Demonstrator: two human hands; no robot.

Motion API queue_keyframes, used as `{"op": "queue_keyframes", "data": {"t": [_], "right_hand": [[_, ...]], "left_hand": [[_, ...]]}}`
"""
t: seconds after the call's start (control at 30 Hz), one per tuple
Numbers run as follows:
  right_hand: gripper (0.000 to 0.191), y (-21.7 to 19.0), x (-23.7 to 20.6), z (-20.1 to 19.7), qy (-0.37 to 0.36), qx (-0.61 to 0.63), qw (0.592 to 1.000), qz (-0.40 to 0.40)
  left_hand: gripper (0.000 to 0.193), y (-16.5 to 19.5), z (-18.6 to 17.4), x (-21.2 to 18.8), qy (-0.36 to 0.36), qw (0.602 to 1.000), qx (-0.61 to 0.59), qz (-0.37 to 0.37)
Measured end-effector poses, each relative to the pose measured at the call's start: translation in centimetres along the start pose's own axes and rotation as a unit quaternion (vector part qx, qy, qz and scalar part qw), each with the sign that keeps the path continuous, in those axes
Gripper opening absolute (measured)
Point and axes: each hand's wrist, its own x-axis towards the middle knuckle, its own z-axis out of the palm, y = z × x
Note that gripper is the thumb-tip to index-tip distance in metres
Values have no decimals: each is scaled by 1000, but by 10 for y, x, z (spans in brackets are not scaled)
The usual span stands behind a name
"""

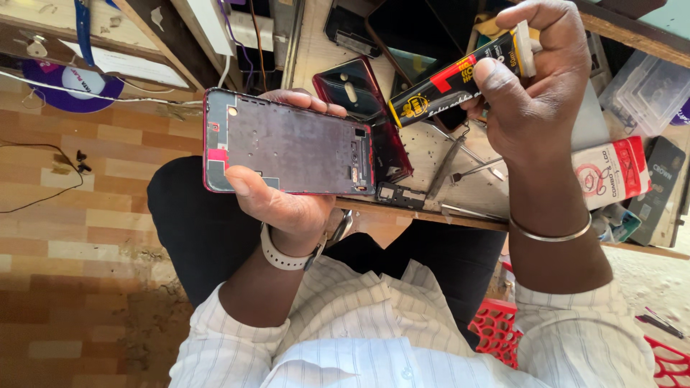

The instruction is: The person cleans the inside of a disassembled smartphone with a metal tool, then applies adhesive along the frame edges. They place the tool down, pick up a roll of tape, tear off a strip, and apply it to the top edge of a separate phone component.

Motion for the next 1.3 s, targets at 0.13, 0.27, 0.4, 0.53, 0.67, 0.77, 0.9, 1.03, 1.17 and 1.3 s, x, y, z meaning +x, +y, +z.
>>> {"op": "queue_keyframes", "data": {"t": [0.13,0.27,0.4,0.53,0.67,0.77,0.9,1.03,1.17,1.3], "right_hand": [[26,-1,0,0,1,-3,1000,7],[26,-3,-2,1,2,-12,1000,11],[25,-3,-2,1,3,-10,1000,13],[28,-1,-1,1,9,-15,1000,9],[26,-1,-1,0,12,-15,1000,3],[26,-2,-2,1,9,-15,1000,6],[27,-3,-2,2,3,-3,1000,9],[30,-5,-3,2,1,6,1000,19],[30,-5,-3,2,-17,14,1000,19],[33,-5,-3,2,-26,13,999,15]], "left_hand": [[94,-1,-1,0,9,1000,2,1],[94,-2,-1,0,11,1000,1,9],[94,-1,-1,0,7,1000,12,13],[93,-1,1,0,11,1000,20,18],[93,-2,3,0,19,999,23,24],[93,-2,3,0,17,999,23,24],[93,-1,2,0,15,999,24,22],[93,0,3,0,12,1000,19,11],[94,0,3,-1,15,1000,19,14],[95,-1,2,0,17,999,28,19]]}}
